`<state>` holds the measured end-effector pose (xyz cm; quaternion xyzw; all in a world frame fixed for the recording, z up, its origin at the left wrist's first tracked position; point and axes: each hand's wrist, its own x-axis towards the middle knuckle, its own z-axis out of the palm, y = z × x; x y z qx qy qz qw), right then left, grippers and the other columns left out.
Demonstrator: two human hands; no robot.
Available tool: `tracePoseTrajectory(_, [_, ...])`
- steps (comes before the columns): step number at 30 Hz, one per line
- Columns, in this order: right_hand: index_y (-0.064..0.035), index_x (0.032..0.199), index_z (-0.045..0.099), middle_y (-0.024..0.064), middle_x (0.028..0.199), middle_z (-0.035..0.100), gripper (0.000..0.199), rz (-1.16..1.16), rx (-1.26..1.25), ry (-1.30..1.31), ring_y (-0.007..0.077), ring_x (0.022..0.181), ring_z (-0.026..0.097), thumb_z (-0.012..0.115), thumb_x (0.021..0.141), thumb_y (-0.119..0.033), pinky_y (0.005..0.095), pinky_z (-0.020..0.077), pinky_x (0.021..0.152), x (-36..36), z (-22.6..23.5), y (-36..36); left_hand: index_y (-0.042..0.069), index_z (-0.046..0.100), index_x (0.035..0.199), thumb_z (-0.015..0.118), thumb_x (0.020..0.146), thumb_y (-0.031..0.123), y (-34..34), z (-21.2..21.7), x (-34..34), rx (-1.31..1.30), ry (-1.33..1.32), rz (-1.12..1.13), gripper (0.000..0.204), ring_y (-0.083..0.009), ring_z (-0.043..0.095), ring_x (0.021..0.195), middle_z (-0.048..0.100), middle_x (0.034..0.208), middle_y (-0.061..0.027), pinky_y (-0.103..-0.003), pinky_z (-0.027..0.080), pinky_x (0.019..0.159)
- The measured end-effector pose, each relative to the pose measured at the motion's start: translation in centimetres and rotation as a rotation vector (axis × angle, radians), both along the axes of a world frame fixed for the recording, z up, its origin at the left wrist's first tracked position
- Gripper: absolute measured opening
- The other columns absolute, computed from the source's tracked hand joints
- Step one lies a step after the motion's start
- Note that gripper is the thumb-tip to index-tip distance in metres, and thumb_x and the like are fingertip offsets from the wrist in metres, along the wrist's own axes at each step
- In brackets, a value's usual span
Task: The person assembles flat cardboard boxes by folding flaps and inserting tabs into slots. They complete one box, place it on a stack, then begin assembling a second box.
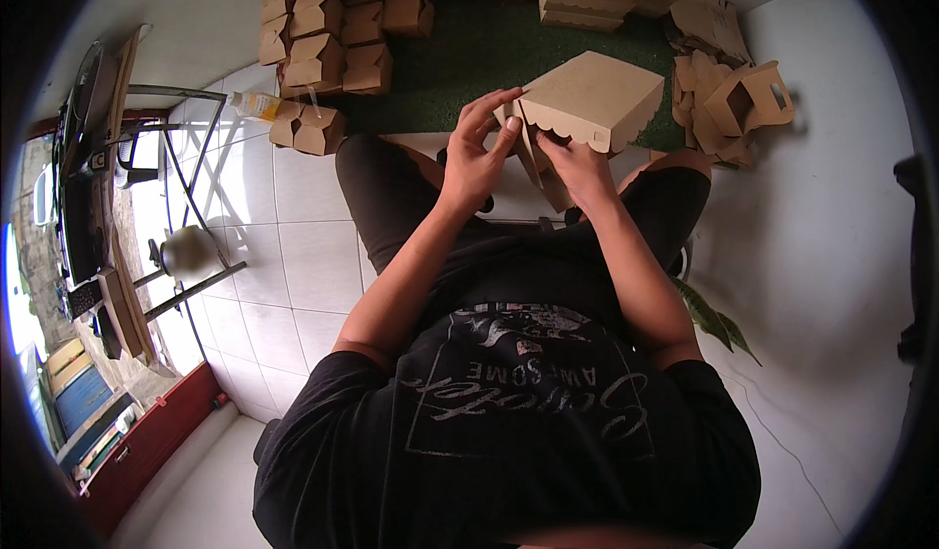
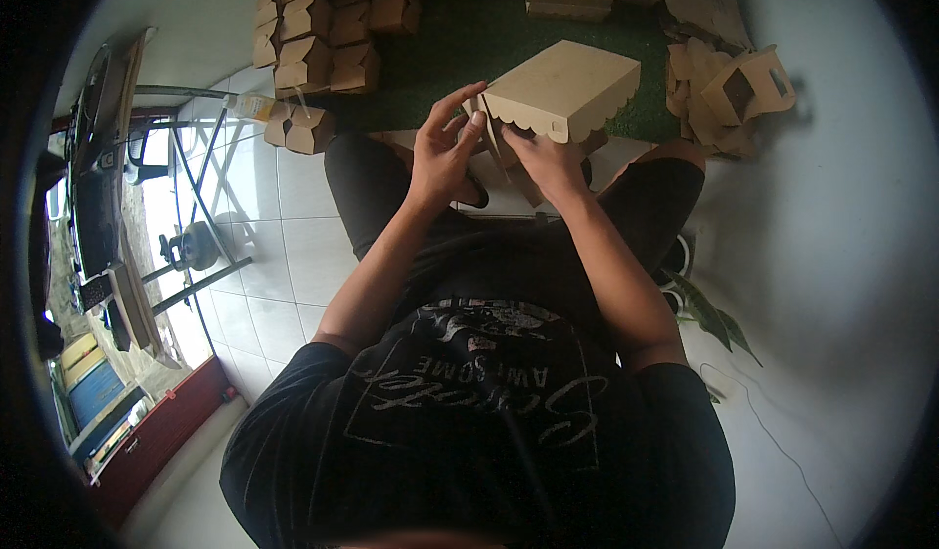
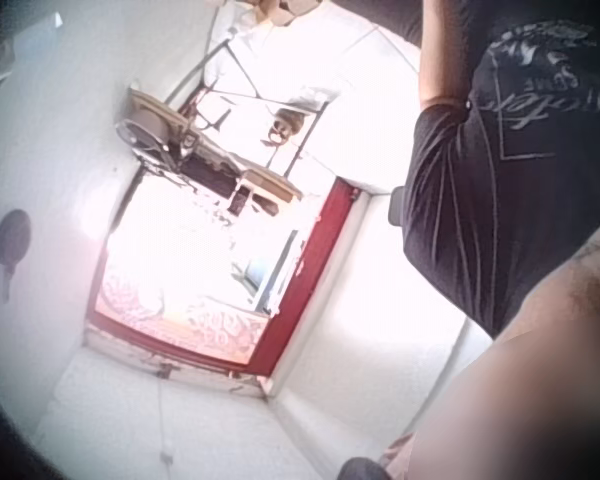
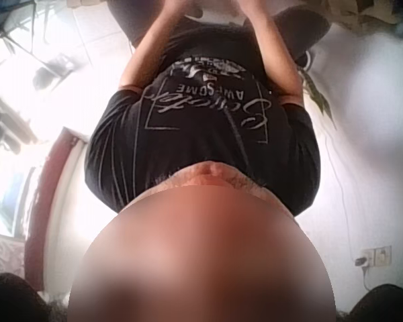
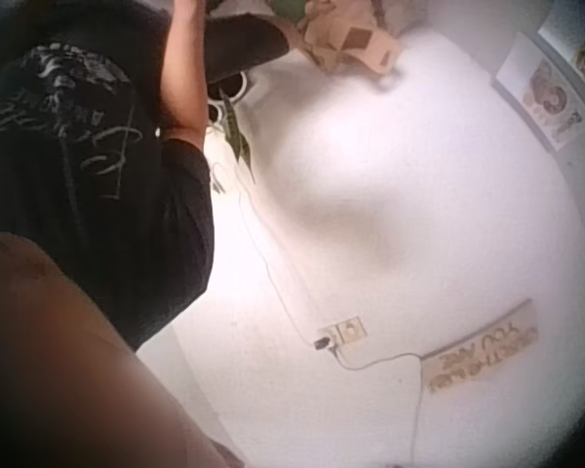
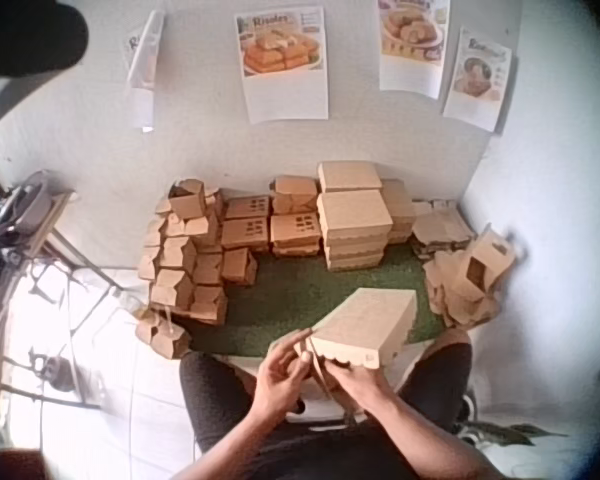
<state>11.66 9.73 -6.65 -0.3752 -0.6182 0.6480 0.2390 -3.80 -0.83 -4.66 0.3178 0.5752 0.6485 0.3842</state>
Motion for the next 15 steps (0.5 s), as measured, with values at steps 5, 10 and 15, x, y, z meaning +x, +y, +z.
tracePoseTrajectory(5, [0.0012,0.131,0.075,0.0095,0.117,0.08,0.029,0.033,0.299,-0.174,0.022,0.106,0.077,0.073,0.109,-0.018,0.0375,0.0597,0.091,-0.1,1.8,0.1,0.015,0.073,0.146,0.079,0.108,0.022,0.2,-0.2,0.5,-0.044,0.097,0.104,0.039,-0.0234,0.062,0.14,0.061,0.149,-0.0126,-0.042,0.054,0.117])
tracePoseTrajectory(10, [0.0029,0.128,0.076,0.0103,0.118,0.081,0.027,0.048,0.257,-0.033,0.0155,0.103,0.076,0.073,0.11,-0.017,0.0327,0.0588,0.086,-0.4,4.6,0.0,0.012,0.077,0.139,0.085,0.102,0.023,0.6,0.2,0.9,-0.013,0.332,0.261,0.039,-0.0275,0.065,0.135,0.067,0.141,-0.013,-0.042,0.056,0.111])
tracePoseTrajectory(15, [0.0025,0.128,0.078,0.0042,0.111,0.083,0.029,0.062,0.134,0.167,0.0088,0.095,0.073,0.075,0.109,-0.02,0.0262,0.056,0.084,-0.6,5.2,-0.1,0.01,0.08,0.131,0.089,0.097,0.02,0.6,0.7,1.5,-0.051,0.432,0.357,0.036,-0.0279,0.068,0.128,0.071,0.136,-0.0129,-0.041,0.057,0.106])
